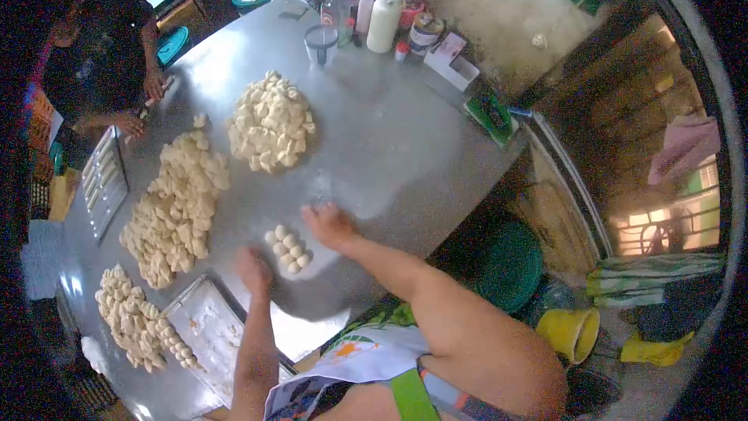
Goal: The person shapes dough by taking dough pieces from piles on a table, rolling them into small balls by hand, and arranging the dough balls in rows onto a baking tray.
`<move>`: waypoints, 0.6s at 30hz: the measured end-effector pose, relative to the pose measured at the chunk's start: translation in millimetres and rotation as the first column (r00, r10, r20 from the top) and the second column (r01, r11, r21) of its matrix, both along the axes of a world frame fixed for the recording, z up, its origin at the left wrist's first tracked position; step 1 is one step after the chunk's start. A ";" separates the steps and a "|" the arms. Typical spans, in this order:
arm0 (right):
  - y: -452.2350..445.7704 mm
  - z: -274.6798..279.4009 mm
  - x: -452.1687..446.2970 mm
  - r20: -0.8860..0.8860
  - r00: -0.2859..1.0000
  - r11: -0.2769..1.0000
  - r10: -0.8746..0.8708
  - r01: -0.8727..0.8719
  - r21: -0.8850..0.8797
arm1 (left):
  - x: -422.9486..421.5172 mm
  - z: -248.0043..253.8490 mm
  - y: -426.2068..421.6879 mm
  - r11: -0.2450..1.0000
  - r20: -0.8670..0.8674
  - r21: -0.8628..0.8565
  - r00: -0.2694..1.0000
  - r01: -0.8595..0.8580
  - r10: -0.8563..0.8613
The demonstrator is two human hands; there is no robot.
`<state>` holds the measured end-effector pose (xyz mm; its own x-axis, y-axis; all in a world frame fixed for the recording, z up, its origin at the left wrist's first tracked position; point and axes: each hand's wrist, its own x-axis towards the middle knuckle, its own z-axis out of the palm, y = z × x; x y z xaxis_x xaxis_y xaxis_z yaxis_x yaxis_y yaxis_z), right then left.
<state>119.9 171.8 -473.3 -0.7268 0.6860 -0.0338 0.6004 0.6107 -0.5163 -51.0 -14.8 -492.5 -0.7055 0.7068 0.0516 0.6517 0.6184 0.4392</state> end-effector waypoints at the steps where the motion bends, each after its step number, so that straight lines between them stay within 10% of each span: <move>1: -10.3 9.3 -2.3 0.096 0.995 0.981 -0.035 0.052 -0.186 | 10.4 7.3 -6.4 0.998 0.061 -0.048 0.997 0.042 -0.039; 4: -45.2 -31.3 68.5 -0.153 0.988 0.964 0.008 -0.048 -0.262 | 62.3 -9.8 -68.3 0.988 -0.070 0.050 0.987 0.149 -0.146; 6: -41.7 -67.1 105.8 -0.205 0.895 0.897 0.396 -0.329 0.295 | 69.3 16.6 -96.1 0.983 0.097 -0.067 0.981 0.172 -0.165; 8: -13.5 -56.0 91.5 -0.191 0.907 0.880 0.375 -0.283 0.381 | 37.3 -25.1 -109.9 0.993 -0.310 -0.030 0.944 0.111 -0.115; 11: 22.3 -61.1 36.4 -0.091 0.959 0.846 0.267 -0.188 0.499 | -14.0 -22.3 -39.6 0.991 -0.124 -0.091 0.989 -0.095 0.083; 16: -9.9 14.2 -7.3 0.016 1.000 0.962 -0.001 0.005 -0.272 | 9.9 10.1 3.8 1.000 0.124 0.020 0.992 0.019 -0.021; 18: -31.3 -13.3 37.5 -0.115 0.979 0.985 0.167 -0.171 -0.027 | 50.1 8.8 -28.4 0.985 0.088 0.129 0.989 0.111 -0.123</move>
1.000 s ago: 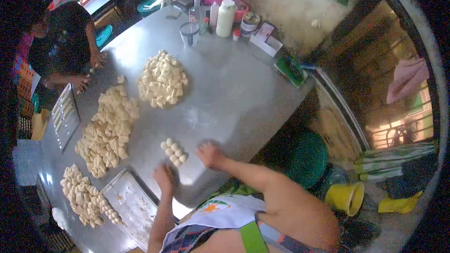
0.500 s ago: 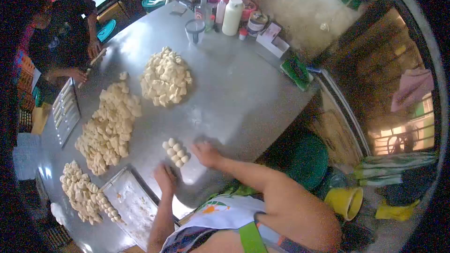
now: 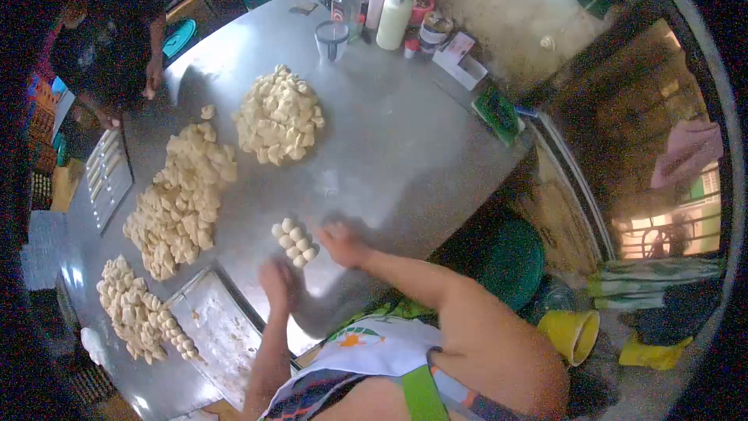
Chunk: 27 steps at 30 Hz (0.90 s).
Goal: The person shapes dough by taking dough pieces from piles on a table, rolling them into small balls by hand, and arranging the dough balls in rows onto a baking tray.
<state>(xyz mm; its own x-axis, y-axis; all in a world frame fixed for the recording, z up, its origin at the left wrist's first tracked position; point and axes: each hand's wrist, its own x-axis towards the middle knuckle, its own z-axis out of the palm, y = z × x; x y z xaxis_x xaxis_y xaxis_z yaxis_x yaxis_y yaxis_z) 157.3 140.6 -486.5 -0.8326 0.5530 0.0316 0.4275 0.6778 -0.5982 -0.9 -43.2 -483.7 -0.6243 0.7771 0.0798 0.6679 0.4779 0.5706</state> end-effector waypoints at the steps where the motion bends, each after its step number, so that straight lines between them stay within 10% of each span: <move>1: -4.8 -14.5 24.1 -0.124 0.978 0.964 0.169 -0.138 0.229 | 11.1 0.4 -26.6 0.998 -0.050 0.010 0.997 0.055 -0.054; 4: 34.1 -25.7 48.8 0.109 0.982 0.962 0.154 -0.174 0.209 | -9.7 -23.3 -73.3 0.995 -0.221 -0.102 0.975 -0.005 -0.018; 8: 68.7 -23.3 -26.3 -0.172 0.985 0.892 0.015 0.065 0.448 | -65.7 -12.9 4.6 0.966 -0.227 -0.138 0.956 -0.219 0.185; 11: 60.9 5.7 -74.0 -0.067 0.993 0.967 -0.101 0.114 0.229 | -76.9 -9.5 56.2 0.903 -0.321 -0.092 0.871 -0.419 0.371; 12: 44.3 2.8 -74.3 -0.072 0.995 0.977 -0.065 0.079 0.198 | -76.2 -4.2 55.6 0.922 -0.059 -0.122 0.930 -0.368 0.364; 14: 42.3 4.0 -57.1 0.003 1.000 0.975 0.002 -0.003 0.221 | -58.3 3.8 38.2 0.936 -0.214 -0.004 0.914 -0.353 0.344; 19: 35.4 18.1 -1.8 -0.151 0.982 0.992 0.110 -0.099 0.083 | -48.0 -1.9 -28.5 0.983 0.096 0.180 0.993 0.048 -0.066; 23: 51.0 55.7 -60.2 -0.086 0.995 0.968 -0.046 0.023 -0.251 | -69.6 36.3 25.3 0.937 0.552 0.109 0.804 -0.333 0.222; 27: 52.5 45.1 -127.9 -0.087 0.989 0.991 0.118 -0.122 -0.047 | -80.6 3.0 76.1 0.941 0.226 0.247 0.958 -0.229 0.174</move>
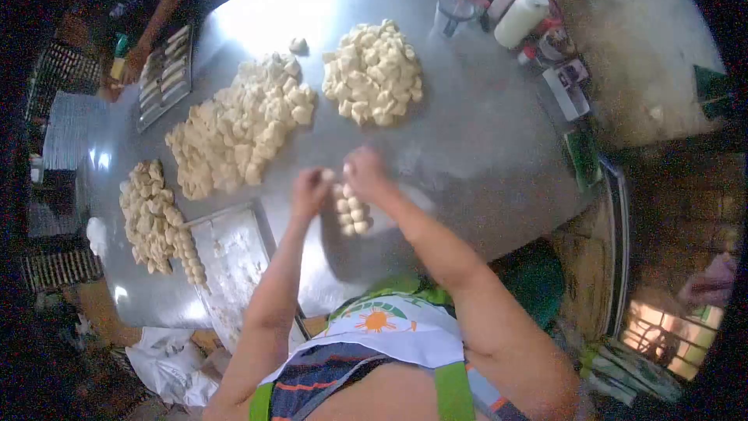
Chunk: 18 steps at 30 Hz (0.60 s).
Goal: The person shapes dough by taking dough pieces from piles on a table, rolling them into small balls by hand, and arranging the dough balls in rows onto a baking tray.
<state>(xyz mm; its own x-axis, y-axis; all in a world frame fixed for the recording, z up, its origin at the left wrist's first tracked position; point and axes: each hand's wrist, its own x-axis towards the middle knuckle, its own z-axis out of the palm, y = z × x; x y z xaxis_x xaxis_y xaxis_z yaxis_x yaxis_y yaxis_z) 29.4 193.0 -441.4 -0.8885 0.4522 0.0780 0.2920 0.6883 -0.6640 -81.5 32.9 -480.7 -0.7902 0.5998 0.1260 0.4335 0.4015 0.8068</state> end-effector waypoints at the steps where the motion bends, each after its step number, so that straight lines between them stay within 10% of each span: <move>1: 3.1 0.2 -1.2 -0.008 1.000 1.000 0.001 -0.001 0.005 | 12.1 0.9 4.4 0.993 0.000 -0.052 0.995 0.103 -0.103; 3: 2.5 10.5 7.4 0.070 0.976 0.929 0.205 -0.172 -0.327 | 16.3 2.2 0.5 0.973 -0.002 -0.104 0.978 0.206 -0.207; 6: 34.2 4.2 5.4 -0.095 0.995 0.938 -0.041 0.006 -0.345 | -4.5 21.5 9.9 0.986 0.213 0.069 0.963 0.154 -0.165; 12: 105.7 4.4 -61.2 -0.078 0.976 0.977 -0.203 0.207 0.053 | -60.8 45.5 112.4 0.965 -0.124 0.080 0.963 0.249 -0.238; 15: 113.2 -8.4 -73.5 -0.098 0.959 0.958 -0.266 0.275 0.086 | -55.0 36.3 149.6 0.977 -0.198 -0.183 0.969 0.113 -0.149; 18: 113.3 7.9 -49.7 -0.321 0.890 0.936 -0.325 0.254 -0.245 | -54.7 24.0 162.4 0.993 0.111 -0.057 0.988 -0.106 0.111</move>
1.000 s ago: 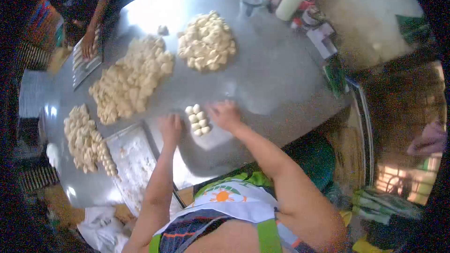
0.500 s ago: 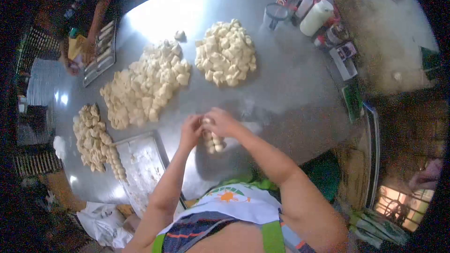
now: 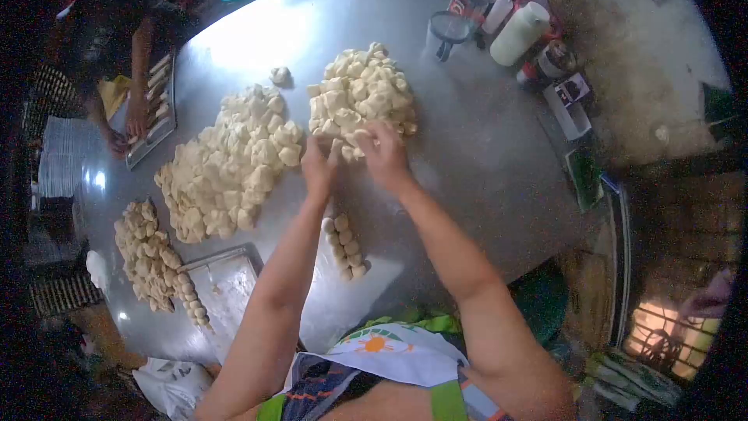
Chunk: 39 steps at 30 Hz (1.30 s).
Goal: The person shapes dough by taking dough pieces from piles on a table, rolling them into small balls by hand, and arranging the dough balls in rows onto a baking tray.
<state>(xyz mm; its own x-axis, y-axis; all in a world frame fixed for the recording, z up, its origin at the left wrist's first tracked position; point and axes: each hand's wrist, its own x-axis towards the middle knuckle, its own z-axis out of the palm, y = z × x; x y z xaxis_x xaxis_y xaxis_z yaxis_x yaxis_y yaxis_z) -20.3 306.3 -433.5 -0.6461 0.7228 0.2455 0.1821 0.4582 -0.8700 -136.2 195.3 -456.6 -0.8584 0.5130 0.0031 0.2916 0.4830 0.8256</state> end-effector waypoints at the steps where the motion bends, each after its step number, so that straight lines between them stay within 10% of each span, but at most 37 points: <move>1: -14.0 20.2 20.7 -0.112 0.994 0.971 0.012 -0.039 -0.237 | -1.3 -2.7 -4.5 0.999 0.037 0.052 0.999 0.011 -0.013; 2: -22.0 35.8 42.5 0.113 0.990 0.961 0.085 -0.051 -0.272 | -3.1 -4.0 -9.2 0.994 0.067 0.110 0.997 0.024 -0.031; 6: -63.9 -20.5 132.3 -0.075 0.997 0.854 0.024 -0.059 -0.516 | -9.5 -3.6 -106.5 0.981 0.225 0.067 0.956 0.180 -0.191; 8: -90.3 -25.0 188.4 0.178 0.983 0.949 -0.052 0.104 -0.296 | 25.4 10.9 -165.7 0.998 0.338 0.030 0.939 0.061 -0.068; 10: -121.6 -3.2 239.6 0.423 0.906 0.922 -0.023 0.183 -0.342 | 59.4 -20.1 -230.8 0.977 0.020 -0.069 0.979 0.203 -0.202; 11: -141.6 -20.2 266.0 0.357 0.932 0.994 -0.069 0.095 -0.055 | 80.7 -38.7 -267.5 0.899 -0.410 -0.290 0.806 0.329 -0.427; 12: -157.1 -41.9 286.2 0.288 0.954 0.970 -0.081 0.009 0.241 | 118.4 -45.3 -288.0 0.954 -0.229 -0.249 0.947 0.168 -0.226; 13: -165.8 -44.4 294.2 0.282 0.954 0.966 -0.105 0.031 0.255 | 136.5 -55.3 -312.3 0.825 -0.240 -0.471 0.854 0.313 -0.461; 15: -172.2 -49.4 300.7 0.552 0.827 0.802 -0.108 -0.256 0.540 | 161.5 -27.6 -300.7 0.833 -0.221 -0.521 0.913 0.186 -0.342; 17: -139.2 -72.5 263.4 0.487 0.821 0.715 -0.299 -0.146 0.684 | 147.2 -30.0 -286.2 0.893 -0.373 -0.448 0.915 -0.030 -0.156; 20: -107.1 -65.0 178.5 0.418 0.884 0.866 -0.208 -0.033 0.500 | 108.4 -58.8 -240.2 0.996 -0.436 -0.078 0.900 -0.037 -0.001; 23: -134.8 -51.8 167.2 0.494 0.862 0.909 -0.112 -0.112 0.402 | 126.7 -23.0 -229.7 0.728 -0.120 -0.604 0.866 0.324 -0.485; 27: -194.0 -83.4 231.7 0.382 0.923 0.868 -0.037 -0.160 0.470 | 179.3 -46.8 -306.9 0.897 -0.457 -0.316 0.779 0.309 -0.430; 32: -136.0 -74.3 239.8 0.413 0.905 0.798 -0.098 -0.176 0.576 | 125.3 -23.8 -280.3 0.899 -0.407 -0.439 0.893 -0.005 -0.193; 37: -132.9 3.7 148.0 0.590 0.806 0.989 -0.044 -0.049 0.141 | 102.0 -28.4 -207.6 0.953 -0.504 -0.297 0.840 0.049 -0.201; 38: -139.4 13.1 148.0 0.566 0.822 0.993 0.063 0.008 -0.122 | 117.1 -23.8 -215.0 0.892 -0.352 -0.433 0.887 0.128 -0.299; 39: -152.7 -3.4 160.0 0.544 0.839 0.998 0.005 -0.037 0.049 | 127.8 -21.3 -221.7 0.811 -0.189 -0.543 0.910 0.217 -0.370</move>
<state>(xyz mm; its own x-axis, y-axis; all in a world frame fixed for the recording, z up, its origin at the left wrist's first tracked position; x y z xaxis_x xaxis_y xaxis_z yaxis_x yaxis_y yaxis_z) 139.8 153.6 -437.0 -0.7023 0.7033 -0.1106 0.6080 0.5116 -0.6072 -8.4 -26.4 -477.9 -0.6681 0.7354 -0.1136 0.6628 0.6575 0.3583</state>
